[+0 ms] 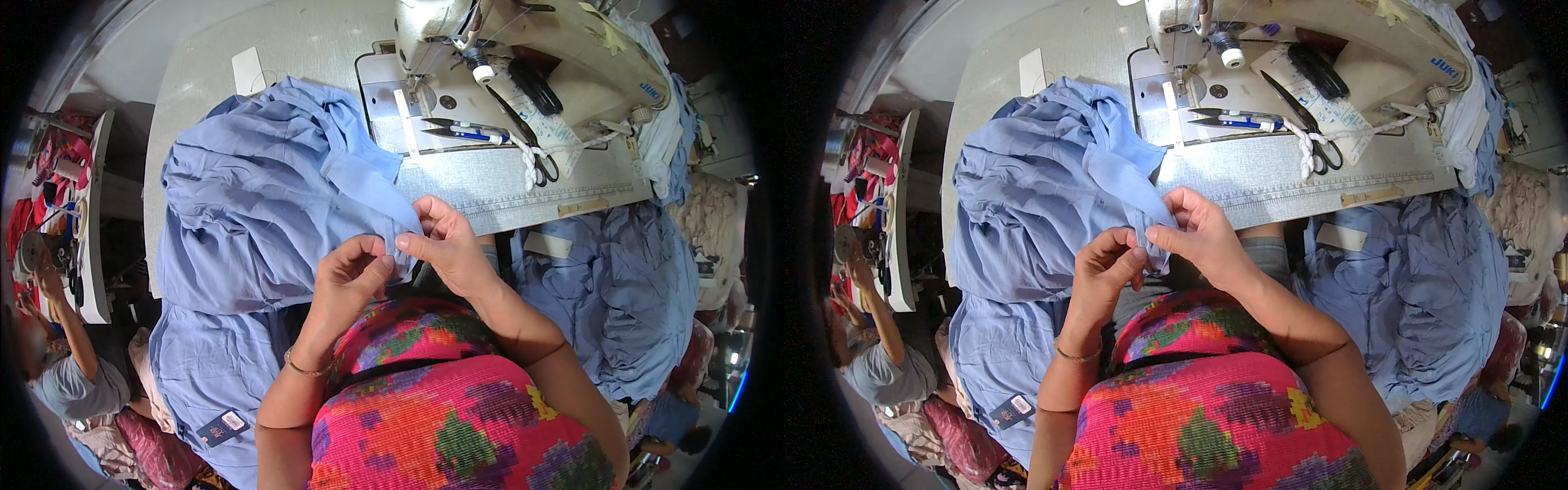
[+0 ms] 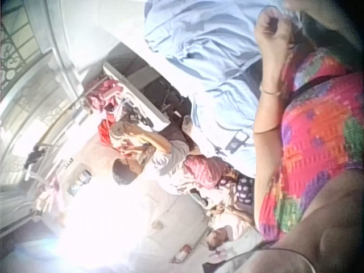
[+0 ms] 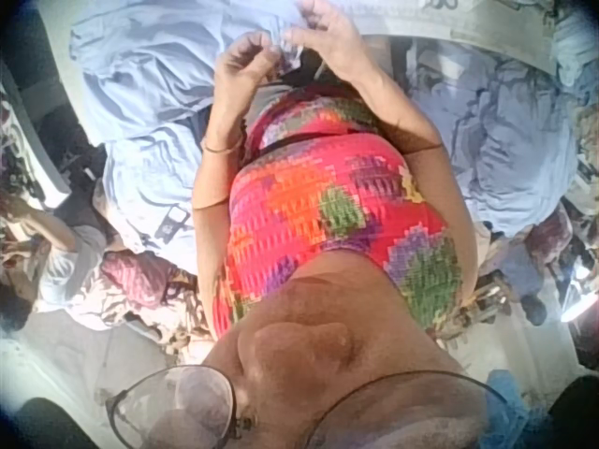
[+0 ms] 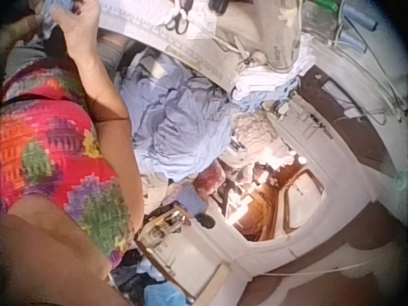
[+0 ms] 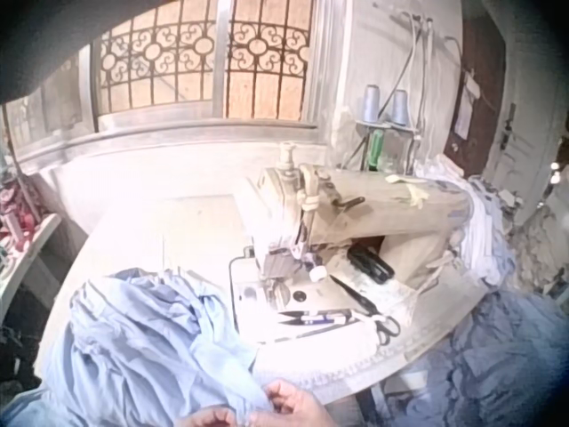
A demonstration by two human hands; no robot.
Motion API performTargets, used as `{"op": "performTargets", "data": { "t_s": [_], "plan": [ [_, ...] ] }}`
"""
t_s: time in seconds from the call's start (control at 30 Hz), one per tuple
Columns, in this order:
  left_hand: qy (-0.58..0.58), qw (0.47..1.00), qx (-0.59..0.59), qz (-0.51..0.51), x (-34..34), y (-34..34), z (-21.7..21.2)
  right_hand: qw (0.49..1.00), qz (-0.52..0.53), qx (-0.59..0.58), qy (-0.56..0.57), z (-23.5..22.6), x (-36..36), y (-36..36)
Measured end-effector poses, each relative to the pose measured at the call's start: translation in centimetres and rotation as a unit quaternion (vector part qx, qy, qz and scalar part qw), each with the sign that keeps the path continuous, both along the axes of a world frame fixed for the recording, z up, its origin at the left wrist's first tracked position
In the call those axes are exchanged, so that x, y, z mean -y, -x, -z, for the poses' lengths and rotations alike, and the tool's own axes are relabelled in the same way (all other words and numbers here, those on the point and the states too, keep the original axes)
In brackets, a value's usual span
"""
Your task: The person sews a light blue shirt using an industrial sewing machine, trimming excess thread with snips, and folding the garment to align the front placket and buttons.
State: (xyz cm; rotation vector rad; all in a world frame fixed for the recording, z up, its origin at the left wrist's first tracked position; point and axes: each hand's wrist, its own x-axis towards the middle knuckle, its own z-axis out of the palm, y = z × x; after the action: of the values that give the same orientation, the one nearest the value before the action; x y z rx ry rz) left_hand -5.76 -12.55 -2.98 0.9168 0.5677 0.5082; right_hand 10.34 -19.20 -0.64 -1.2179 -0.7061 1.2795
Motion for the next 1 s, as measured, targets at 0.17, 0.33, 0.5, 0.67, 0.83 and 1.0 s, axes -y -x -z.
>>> {"op": "performTargets", "data": {
  "t_s": [0.17, 0.33, 0.5, 0.67, 0.83, 1.0],
  "plan": [
    [0.043, 0.998, 0.051, 0.011, -0.3, 0.0, 0.6, 0.997, -0.001, -0.057, 0.046, 0.1, 0.0, -0.2],
    [0.012, 0.999, 0.028, -0.009, -0.2, 0.0, 0.4, 0.999, -0.02, 0.041, 0.002, -1.0, 0.1, 0.6],
    [-0.025, 0.999, -0.003, -0.022, 0.0, -0.1, 0.4, 0.996, -0.027, 0.068, 0.046, -1.4, 0.0, 0.8],
    [0.056, 0.997, 0.051, 0.002, -0.3, 0.1, 0.6, 0.997, -0.042, 0.056, 0.045, -1.4, 0.2, 0.4],
    [0.032, 0.998, 0.05, 0.001, -0.4, 0.2, 0.5, 0.997, -0.038, 0.053, 0.039, -1.2, 0.2, 0.5],
    [-0.005, 1.0, 0.021, -0.004, -0.4, 0.2, 0.6, 0.996, -0.046, 0.068, 0.035, -1.6, 0.4, 0.7]
  ]
}}
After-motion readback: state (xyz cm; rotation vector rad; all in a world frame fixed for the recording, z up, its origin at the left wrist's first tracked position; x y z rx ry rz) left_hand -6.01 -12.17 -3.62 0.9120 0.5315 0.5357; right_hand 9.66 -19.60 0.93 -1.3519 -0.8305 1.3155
